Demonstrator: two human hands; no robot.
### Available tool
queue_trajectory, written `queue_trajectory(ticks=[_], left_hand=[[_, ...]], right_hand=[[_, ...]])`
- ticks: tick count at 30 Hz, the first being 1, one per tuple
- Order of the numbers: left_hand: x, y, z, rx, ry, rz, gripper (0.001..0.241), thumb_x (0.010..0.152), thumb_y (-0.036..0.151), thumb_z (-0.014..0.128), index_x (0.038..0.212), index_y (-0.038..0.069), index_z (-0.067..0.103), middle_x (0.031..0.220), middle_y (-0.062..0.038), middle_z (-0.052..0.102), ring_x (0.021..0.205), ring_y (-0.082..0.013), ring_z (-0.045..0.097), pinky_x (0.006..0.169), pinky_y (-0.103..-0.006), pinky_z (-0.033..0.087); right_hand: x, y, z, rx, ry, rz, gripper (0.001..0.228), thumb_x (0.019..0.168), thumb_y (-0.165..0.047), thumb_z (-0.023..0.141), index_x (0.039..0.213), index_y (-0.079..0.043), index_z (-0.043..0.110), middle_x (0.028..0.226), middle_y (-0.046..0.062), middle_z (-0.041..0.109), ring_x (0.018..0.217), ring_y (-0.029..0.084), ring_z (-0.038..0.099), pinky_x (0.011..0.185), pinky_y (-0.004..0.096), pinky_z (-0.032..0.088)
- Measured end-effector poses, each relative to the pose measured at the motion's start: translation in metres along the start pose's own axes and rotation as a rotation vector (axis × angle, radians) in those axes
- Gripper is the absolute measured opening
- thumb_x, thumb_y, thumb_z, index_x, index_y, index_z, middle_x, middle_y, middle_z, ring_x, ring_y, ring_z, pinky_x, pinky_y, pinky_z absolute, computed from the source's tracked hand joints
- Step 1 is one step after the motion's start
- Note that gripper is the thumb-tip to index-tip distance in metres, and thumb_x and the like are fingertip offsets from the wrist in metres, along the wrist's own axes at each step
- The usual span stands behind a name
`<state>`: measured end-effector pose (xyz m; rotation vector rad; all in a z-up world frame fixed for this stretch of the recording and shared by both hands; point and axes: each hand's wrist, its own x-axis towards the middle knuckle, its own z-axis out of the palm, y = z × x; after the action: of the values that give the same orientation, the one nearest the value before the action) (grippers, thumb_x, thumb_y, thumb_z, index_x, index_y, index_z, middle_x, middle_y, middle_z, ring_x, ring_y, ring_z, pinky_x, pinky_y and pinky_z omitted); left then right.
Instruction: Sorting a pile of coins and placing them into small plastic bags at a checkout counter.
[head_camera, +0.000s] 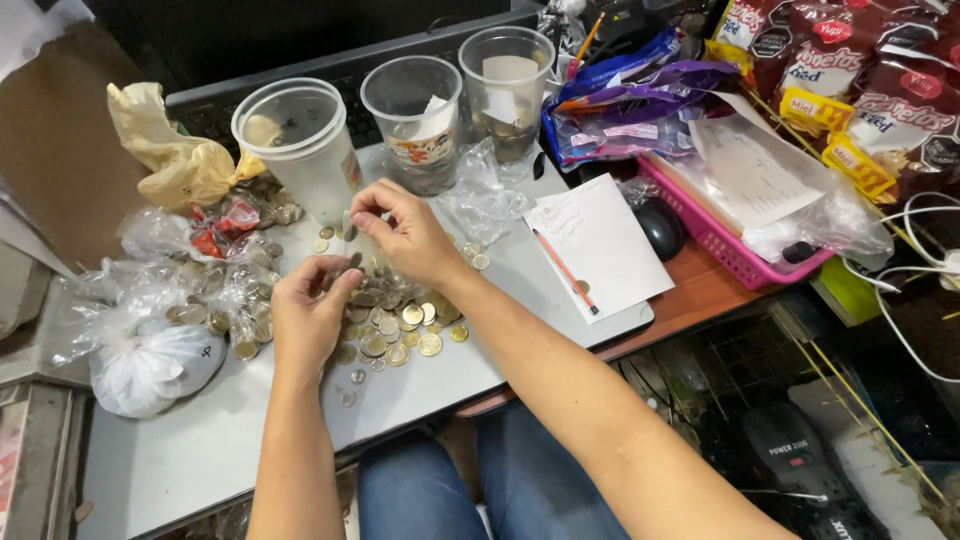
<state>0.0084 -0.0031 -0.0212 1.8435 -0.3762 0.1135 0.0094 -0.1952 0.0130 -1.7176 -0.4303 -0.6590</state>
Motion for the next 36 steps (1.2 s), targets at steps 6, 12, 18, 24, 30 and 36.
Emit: queue_trajectory(ticks=[6,12,18,24,30,36], left_hand=[[-0.009,0.021,0.005,-0.12,0.078,-0.035,0.023,0.088,-0.003,0.079,0.11,0.002,0.074,0.089,-0.015,0.072,0.071,-0.015,0.065,0.057,-0.0255,0.061],[0.0,-0.006,-0.001,0.021,0.226,0.153,0.016,0.086,0.004,0.087,0.1,0.005,0.079,0.075,-0.016,0.072,0.059,-0.0154,0.066,0.047,-0.0267,0.052],[0.0,-0.002,0.001,-0.019,0.425,0.281,0.013,0.084,0.004,0.086,0.094,0.003,0.077,0.071,-0.012,0.071,0.055,-0.017,0.066,0.047,-0.0266,0.053],[-0.003,0.024,-0.005,-0.097,0.451,0.411,0.006,0.087,0.002,0.081,0.088,0.007,0.077,0.07,-0.008,0.069,0.053,-0.0148,0.067,0.041,-0.0226,0.055],[-0.003,0.024,-0.005,-0.05,0.387,0.503,0.004,0.091,0.016,0.081,0.092,0.016,0.078,0.074,-0.001,0.067,0.062,-0.0148,0.066,0.055,-0.0271,0.054],[-0.006,0.017,0.002,-0.281,0.255,0.27,0.059,0.088,0.02,0.086,0.133,0.002,0.052,0.112,-0.016,0.066,0.095,-0.0248,0.068,0.073,-0.0368,0.061]], right_hand=[[-0.001,-0.006,-0.003,0.087,0.04,0.059,0.007,0.103,-0.021,0.065,0.101,-0.018,0.07,0.084,-0.006,0.065,0.083,0.004,0.061,0.072,0.023,0.053],[0.005,0.015,-0.008,0.173,0.058,0.029,0.005,0.102,-0.015,0.065,0.104,-0.015,0.07,0.086,-0.005,0.066,0.087,0.005,0.06,0.075,0.024,0.054],[0.008,0.02,-0.016,0.201,0.063,0.027,0.003,0.102,-0.011,0.067,0.105,-0.012,0.069,0.086,-0.003,0.065,0.086,0.005,0.057,0.082,0.025,0.051],[0.003,-0.023,-0.017,0.137,-0.041,0.047,0.01,0.104,-0.017,0.068,0.112,-0.011,0.069,0.094,-0.001,0.07,0.091,0.004,0.059,0.09,0.025,0.051],[0.019,-0.049,0.005,-0.421,-0.604,-0.124,0.039,0.091,-0.037,0.078,0.124,-0.017,0.073,0.105,0.005,0.072,0.106,0.029,0.059,0.108,0.054,0.028],[0.053,-0.025,0.009,-0.385,-0.519,-0.272,0.006,0.095,-0.016,0.077,0.089,-0.017,0.075,0.082,0.003,0.068,0.082,0.026,0.064,0.087,0.038,0.048]])
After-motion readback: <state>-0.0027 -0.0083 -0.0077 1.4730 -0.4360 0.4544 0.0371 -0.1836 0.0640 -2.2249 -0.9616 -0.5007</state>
